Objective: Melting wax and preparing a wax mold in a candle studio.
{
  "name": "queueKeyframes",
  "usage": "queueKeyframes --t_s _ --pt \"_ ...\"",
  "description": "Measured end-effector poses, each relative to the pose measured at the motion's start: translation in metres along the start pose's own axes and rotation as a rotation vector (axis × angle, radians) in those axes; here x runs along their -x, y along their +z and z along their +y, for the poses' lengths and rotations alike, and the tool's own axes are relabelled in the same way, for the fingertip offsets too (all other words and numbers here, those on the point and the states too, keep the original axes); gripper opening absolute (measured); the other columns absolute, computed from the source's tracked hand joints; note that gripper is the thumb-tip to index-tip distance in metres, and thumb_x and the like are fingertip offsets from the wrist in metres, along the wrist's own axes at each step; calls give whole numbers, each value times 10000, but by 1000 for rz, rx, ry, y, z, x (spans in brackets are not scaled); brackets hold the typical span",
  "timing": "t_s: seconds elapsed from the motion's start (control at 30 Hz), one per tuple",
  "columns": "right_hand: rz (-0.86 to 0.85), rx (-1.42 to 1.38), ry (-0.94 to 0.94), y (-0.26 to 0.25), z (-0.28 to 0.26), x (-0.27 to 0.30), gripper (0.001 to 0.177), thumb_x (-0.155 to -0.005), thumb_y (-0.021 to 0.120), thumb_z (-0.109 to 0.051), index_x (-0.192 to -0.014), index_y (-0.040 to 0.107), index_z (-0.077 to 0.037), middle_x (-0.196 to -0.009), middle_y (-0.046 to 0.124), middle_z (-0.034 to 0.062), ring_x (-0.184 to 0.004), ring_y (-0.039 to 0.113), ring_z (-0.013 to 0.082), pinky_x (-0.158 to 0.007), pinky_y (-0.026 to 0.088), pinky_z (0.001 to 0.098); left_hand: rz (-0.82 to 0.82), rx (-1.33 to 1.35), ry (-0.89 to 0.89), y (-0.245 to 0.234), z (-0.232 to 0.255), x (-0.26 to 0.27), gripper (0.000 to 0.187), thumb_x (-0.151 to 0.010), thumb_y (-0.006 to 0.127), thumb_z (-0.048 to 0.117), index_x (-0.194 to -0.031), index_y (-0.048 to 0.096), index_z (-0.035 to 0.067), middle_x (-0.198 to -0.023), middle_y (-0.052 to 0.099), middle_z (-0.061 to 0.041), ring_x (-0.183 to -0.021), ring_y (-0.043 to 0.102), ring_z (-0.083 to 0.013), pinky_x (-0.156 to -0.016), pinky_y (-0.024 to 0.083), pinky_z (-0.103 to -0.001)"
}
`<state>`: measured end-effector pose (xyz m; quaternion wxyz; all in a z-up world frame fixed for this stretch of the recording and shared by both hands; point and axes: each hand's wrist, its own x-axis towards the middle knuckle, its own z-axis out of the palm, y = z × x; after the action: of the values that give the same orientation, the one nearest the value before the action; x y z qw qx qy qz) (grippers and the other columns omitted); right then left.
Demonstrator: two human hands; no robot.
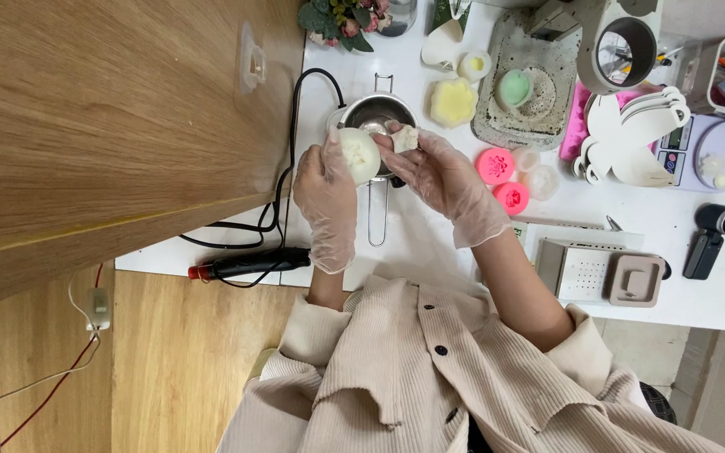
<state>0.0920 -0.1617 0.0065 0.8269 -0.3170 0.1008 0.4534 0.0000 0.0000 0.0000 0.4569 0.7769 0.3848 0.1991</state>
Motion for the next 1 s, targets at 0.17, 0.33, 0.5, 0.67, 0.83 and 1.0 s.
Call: queueKeyframes --t_s 0.17,0.33,0.5,0.67,0.83,1.0 --pt "131 -50 36 -8 2 -7 413 -1089 397 -188 -1368 470 108 -1401 539 323 -1293 599 368 -1077 487 382 5 44 -5 -11 -1 2 561 -1052 521 494 -748 587 28 -695 616 -125 -646 615 -252 -633 497 -391" --pt "245 -8 94 -15 2 -5 370 -1073 446 -163 -1320 476 111 -1369 575 310 -1271 619 364 -1054 506 362 30 78 -15 -15 0 1 545 -1044 530 492 -754 596 35 -683 616 -109 -619 604 -228 -608 495 -371" --pt "291 161 -16 10 -7 16 421 -1049 496 -167 -1384 484 87 -1369 603 243 -1236 639 288 -1075 511 351 26 70 8 -15 1 1 548 -1048 528 494 -761 585 30 -690 601 -109 -635 587 -234 -631 490 -380" --pt "270 487 -184 42 -13 36 418 -1059 516 -224 -1390 561 28 -1324 670 178 -1200 666 248 -1074 531 367 -50 118 -7 -13 0 3 534 -1056 525 477 -779 584 25 -719 603 -116 -677 583 -241 -670 491 -383" --pt "283 1004 -317 62 5 39 399 -1038 593 -221 -1411 594 -80 -1344 678 72 -1197 651 193 -1039 534 363 -149 212 -24 -9 13 12 479 -1051 526 449 -856 644 27 -787 637 -126 -733 619 -253 -702 507 -378" --pt "162 1910 -857 62 14 44 490 -988 679 -127 -1465 567 -109 -1466 591 149 -1264 603 328 -1066 520 409 -140 269 99 -6 21 16 460 -1064 522 431 -983 697 12 -918 697 -139 -837 657 -292 -787 517 -396"
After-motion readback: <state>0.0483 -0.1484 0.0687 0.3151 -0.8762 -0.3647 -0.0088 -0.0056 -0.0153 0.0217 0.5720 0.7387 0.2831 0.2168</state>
